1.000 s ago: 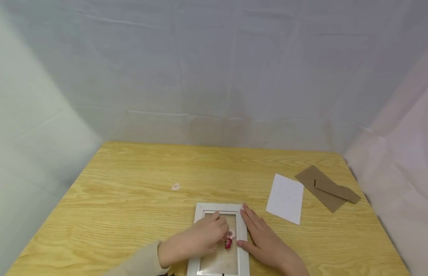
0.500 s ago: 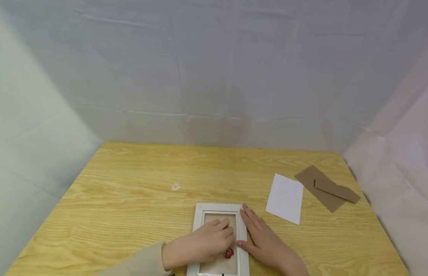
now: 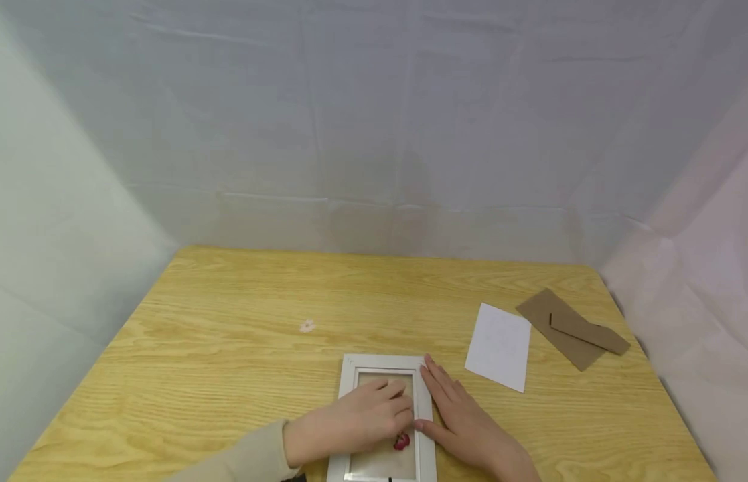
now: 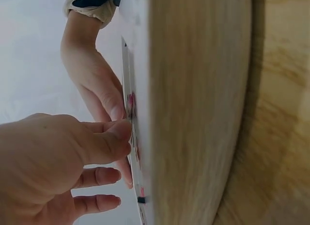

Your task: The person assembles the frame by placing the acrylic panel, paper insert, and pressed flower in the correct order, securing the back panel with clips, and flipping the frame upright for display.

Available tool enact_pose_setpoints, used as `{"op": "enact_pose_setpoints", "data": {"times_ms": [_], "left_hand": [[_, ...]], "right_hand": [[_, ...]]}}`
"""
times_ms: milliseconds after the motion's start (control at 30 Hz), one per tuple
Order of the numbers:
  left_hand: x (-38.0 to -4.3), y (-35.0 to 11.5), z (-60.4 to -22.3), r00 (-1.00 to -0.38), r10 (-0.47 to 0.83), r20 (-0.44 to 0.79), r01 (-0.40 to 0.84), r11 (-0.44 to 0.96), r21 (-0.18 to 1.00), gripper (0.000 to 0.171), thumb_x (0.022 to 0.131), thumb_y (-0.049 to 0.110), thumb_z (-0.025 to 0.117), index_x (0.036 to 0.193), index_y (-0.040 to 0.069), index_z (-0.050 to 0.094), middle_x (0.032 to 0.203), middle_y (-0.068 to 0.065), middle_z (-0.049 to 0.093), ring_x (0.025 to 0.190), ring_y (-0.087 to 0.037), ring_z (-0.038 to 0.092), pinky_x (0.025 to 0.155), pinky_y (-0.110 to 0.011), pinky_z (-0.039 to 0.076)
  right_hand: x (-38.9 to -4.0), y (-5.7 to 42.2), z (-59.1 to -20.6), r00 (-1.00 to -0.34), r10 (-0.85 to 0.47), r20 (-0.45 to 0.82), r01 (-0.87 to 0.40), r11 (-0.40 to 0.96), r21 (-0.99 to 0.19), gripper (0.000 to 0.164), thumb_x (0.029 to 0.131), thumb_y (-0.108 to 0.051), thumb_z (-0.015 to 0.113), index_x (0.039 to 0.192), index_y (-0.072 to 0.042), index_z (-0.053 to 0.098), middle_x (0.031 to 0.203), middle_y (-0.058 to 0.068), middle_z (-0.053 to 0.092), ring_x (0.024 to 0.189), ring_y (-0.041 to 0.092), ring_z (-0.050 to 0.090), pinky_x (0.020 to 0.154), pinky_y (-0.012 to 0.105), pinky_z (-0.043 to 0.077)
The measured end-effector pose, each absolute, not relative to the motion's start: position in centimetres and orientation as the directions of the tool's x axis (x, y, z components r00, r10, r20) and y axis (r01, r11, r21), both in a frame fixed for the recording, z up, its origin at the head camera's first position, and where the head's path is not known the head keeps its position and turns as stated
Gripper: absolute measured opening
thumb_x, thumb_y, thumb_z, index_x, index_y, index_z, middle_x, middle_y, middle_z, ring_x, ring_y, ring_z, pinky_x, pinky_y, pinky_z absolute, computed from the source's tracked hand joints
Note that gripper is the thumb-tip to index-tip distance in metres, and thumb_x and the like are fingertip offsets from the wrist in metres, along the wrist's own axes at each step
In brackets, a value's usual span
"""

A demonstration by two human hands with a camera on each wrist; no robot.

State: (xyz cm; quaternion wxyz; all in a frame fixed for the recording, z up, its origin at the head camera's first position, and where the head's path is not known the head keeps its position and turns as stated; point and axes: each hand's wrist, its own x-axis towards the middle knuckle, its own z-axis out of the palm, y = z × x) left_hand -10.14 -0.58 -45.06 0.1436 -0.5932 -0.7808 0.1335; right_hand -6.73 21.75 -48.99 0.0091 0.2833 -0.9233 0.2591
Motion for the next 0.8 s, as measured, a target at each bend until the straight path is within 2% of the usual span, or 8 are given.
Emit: {"op": "enact_pose_setpoints", "data": {"times_ms": [200,267,400,500,567,700,800], "left_hand": [[-10.3,-0.8,-44.6,-0.273,0.960,0.069,0.883,0.278,-0.378,0.017,0.097,0.035,0.059,0.107,0.029,0.071,0.111,0.015,0.067,0.106,-0.007,0.054,0.081,-0.021,0.046],[-10.3,-0.9,-44.4,-0.288,0.956,0.055,0.884,0.287,-0.368,0.019,0.097,0.032,0.060,0.112,0.028,0.071,0.116,0.013,0.067,0.112,-0.009,0.054,0.086,-0.022,0.047],[-10.7,-1.3,-44.0,-0.341,0.940,0.005,0.880,0.321,-0.351,0.037,0.089,0.036,0.072,0.123,0.024,0.067,0.125,0.010,0.064,0.116,-0.011,0.052,0.090,-0.023,0.047],[-11.3,-1.7,-43.5,-0.383,0.924,-0.010,0.873,0.359,-0.330,0.050,0.079,0.037,0.081,0.124,0.022,0.067,0.124,0.010,0.063,0.113,-0.011,0.052,0.088,-0.021,0.046],[-11.7,-2.2,-43.2,-0.407,0.913,-0.003,0.869,0.386,-0.308,0.051,0.076,0.035,0.084,0.122,0.020,0.067,0.121,0.009,0.064,0.111,-0.011,0.052,0.088,-0.021,0.047],[-12.4,-3.1,-42.5,-0.450,0.893,0.015,0.856,0.436,-0.277,0.039,0.082,0.027,0.079,0.118,0.019,0.068,0.115,0.008,0.065,0.109,-0.012,0.054,0.090,-0.023,0.048],[-12.8,-3.8,-42.2,-0.476,0.879,0.011,0.848,0.462,-0.259,0.035,0.084,0.024,0.077,0.118,0.018,0.068,0.116,0.006,0.065,0.110,-0.013,0.055,0.093,-0.025,0.049]], "right_hand": [[-6.8,21.8,-49.0,-0.842,-0.515,0.159,-0.522,0.704,-0.482,0.075,0.100,-0.035,0.059,0.156,0.000,0.023,0.162,0.020,0.020,0.143,0.037,0.028,0.109,0.056,0.031],[-6.7,21.8,-49.1,-0.843,-0.516,0.154,-0.519,0.703,-0.487,0.075,0.100,-0.035,0.058,0.156,0.000,0.023,0.162,0.019,0.020,0.144,0.037,0.027,0.110,0.056,0.031],[-6.7,21.8,-49.0,-0.848,-0.513,0.133,-0.504,0.702,-0.504,0.075,0.100,-0.037,0.057,0.157,-0.002,0.022,0.163,0.018,0.019,0.144,0.037,0.026,0.110,0.056,0.030],[-6.6,21.8,-48.9,-0.851,-0.510,0.124,-0.495,0.701,-0.513,0.075,0.100,-0.037,0.057,0.157,-0.002,0.022,0.163,0.017,0.018,0.144,0.038,0.026,0.110,0.056,0.028],[-6.6,21.8,-48.8,-0.854,-0.506,0.122,-0.491,0.703,-0.515,0.075,0.100,-0.038,0.057,0.157,-0.002,0.022,0.163,0.017,0.018,0.144,0.038,0.026,0.111,0.055,0.028],[-6.5,21.8,-48.7,-0.859,-0.498,0.117,-0.480,0.709,-0.517,0.076,0.100,-0.040,0.057,0.157,-0.003,0.023,0.163,0.016,0.018,0.144,0.038,0.026,0.111,0.055,0.028],[-6.5,21.8,-48.7,-0.862,-0.495,0.112,-0.476,0.712,-0.516,0.077,0.099,-0.041,0.057,0.157,-0.003,0.023,0.164,0.015,0.017,0.145,0.037,0.026,0.111,0.054,0.028]]}}
